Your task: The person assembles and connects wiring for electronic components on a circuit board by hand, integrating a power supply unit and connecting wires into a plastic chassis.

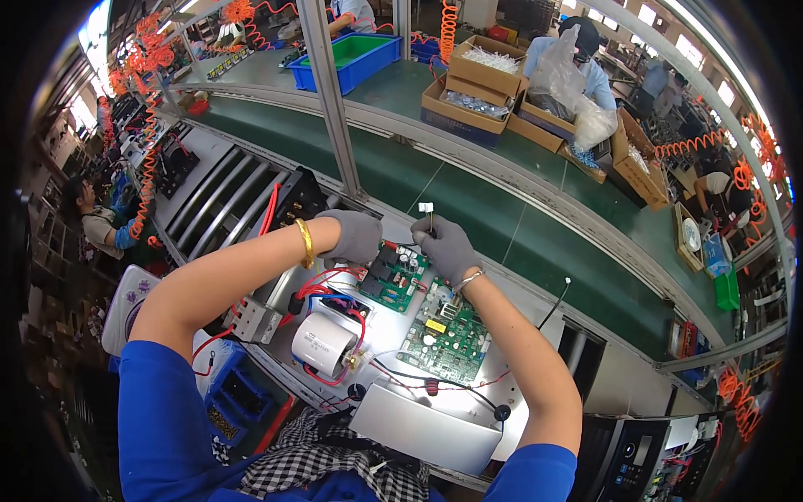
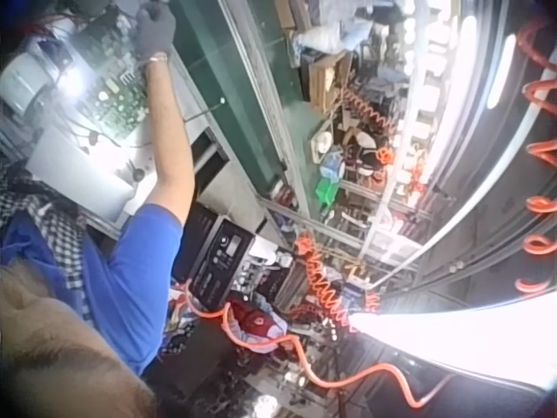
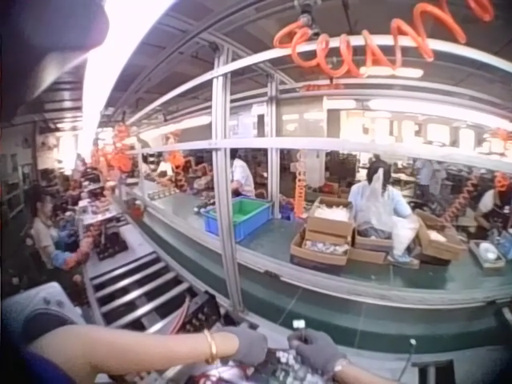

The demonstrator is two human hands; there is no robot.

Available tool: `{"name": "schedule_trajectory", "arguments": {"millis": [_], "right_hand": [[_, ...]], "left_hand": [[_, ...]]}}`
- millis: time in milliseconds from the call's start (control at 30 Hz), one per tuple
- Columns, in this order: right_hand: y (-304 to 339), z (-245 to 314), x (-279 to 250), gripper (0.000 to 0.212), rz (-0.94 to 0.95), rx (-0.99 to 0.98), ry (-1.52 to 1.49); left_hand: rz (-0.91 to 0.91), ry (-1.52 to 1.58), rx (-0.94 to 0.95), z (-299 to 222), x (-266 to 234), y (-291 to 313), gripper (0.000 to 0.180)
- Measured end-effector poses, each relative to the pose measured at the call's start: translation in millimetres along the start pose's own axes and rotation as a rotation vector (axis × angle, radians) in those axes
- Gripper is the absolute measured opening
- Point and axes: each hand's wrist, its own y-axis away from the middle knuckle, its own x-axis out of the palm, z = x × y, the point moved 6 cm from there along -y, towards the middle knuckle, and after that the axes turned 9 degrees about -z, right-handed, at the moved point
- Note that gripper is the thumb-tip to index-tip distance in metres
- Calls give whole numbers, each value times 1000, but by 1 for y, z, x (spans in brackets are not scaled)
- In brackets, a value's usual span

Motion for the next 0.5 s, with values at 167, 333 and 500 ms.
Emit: {"name": "schedule_trajectory", "arguments": {"millis": [167, 333, 500], "right_hand": [[2, 2, -3, 18, -49, -47, -5], [-1, 4, -3, 20, -32, 15, -33], [-11, 26, -8, 27, -9, 116, -98]], "left_hand": [[-289, -300, 183, -16, 1, -2, 25], [-386, -309, 280, -1, 19, -10, 24], [-128, 102, 108, 2, -4, 16, 29]]}}
